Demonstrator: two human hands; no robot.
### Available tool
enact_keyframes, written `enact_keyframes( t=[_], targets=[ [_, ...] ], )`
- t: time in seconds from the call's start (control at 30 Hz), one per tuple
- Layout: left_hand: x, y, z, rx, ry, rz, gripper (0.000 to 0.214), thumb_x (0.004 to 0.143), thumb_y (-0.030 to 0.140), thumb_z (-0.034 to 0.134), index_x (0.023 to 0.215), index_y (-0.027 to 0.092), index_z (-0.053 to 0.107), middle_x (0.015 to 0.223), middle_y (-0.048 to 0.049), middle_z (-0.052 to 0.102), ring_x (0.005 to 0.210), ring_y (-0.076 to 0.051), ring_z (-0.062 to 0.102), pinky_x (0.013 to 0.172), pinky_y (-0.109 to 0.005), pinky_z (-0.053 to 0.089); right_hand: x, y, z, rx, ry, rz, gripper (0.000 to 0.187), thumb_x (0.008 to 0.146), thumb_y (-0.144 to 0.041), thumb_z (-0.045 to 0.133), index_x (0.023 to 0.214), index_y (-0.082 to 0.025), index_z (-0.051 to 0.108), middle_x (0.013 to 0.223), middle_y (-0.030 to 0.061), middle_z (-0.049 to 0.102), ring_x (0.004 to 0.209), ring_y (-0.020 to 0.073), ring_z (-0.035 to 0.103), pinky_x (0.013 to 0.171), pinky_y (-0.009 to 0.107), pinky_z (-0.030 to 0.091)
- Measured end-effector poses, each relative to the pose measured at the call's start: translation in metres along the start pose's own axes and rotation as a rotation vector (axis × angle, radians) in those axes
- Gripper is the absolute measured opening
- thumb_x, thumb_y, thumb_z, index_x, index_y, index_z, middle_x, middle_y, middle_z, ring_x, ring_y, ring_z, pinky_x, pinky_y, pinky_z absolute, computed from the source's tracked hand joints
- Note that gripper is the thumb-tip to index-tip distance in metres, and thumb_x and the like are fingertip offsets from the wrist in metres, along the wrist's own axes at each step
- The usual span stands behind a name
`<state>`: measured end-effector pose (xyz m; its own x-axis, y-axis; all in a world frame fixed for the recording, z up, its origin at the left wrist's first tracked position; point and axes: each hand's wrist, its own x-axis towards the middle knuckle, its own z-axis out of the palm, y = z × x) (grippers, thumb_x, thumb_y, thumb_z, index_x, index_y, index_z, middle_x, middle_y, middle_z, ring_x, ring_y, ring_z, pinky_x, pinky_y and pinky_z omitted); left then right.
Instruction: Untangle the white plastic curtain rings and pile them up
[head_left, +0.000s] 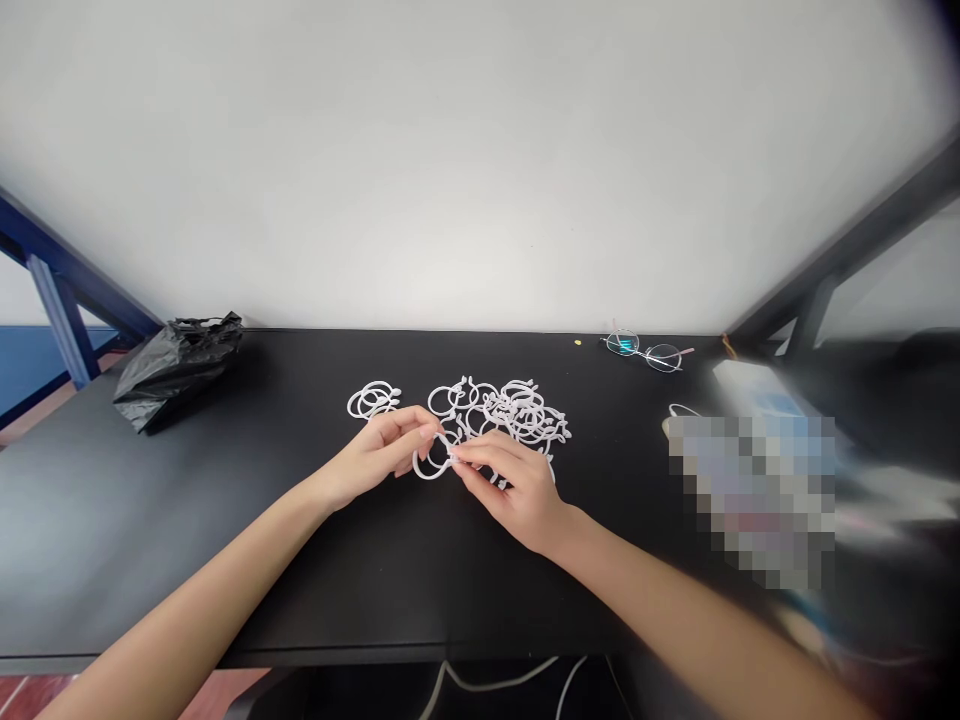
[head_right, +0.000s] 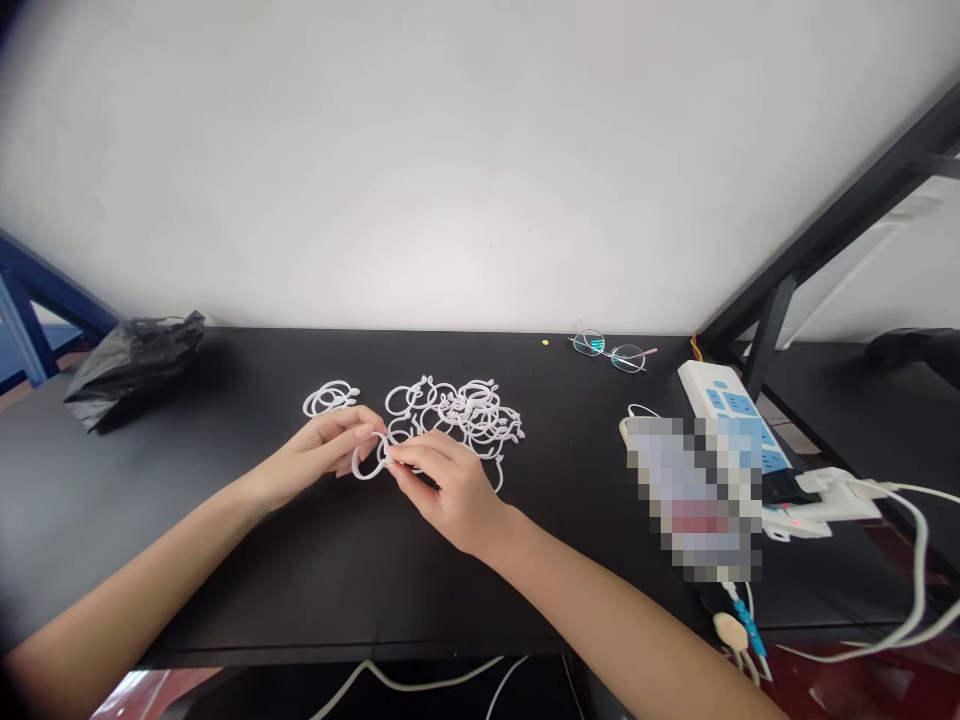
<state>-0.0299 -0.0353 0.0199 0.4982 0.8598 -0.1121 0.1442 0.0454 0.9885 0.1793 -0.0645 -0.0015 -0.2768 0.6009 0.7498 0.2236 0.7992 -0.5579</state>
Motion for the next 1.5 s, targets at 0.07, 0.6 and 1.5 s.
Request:
enact_keyframes(
  t=[0.07,0.6,1.5],
  targets=[
    [-0.001,-0.001,0.001,0.011,-0.044,0.043,0.033,0.085,0.046,0.067,0.102,0.019,0.060,0.078,0.0023,0.050,0.059,-0.008,0.041,0.050,-0.019,0.034,0.001,-0.001,-0.001,0.017,0.030,0.043,0.017,0.091,-0.010,0.059,0.102,-0.019,0.069,0.088,0.0068,0.073,0.076,0.0166,0.069,0.068,0.031,0.059],
    [-0.003,-0.007,0.001,0.283,0.119,0.318,0.039,0.078,0.029,0.079,0.115,0.021,0.070,0.069,0.0058,0.034,0.057,-0.007,0.033,0.051,-0.022,0.032,0.005,-0.001,-0.004,0.051,0.108,0.179,0.014,0.090,-0.012,0.062,0.095,-0.019,0.073,0.081,0.0044,0.074,0.070,0.0147,0.067,0.065,0.028,0.056],
    [-0.002,0.006,-0.015,0.638,0.424,0.145,0.039,0.086,0.053,0.062,0.105,0.020,0.068,0.073,0.0011,0.052,0.062,-0.013,0.048,0.057,-0.026,0.040,0.008,-0.004,-0.013,0.041,0.167,0.182,0.033,0.093,-0.008,0.054,0.120,-0.023,0.065,0.104,0.0074,0.073,0.079,0.0151,0.071,0.070,0.031,0.062]
  ],
)
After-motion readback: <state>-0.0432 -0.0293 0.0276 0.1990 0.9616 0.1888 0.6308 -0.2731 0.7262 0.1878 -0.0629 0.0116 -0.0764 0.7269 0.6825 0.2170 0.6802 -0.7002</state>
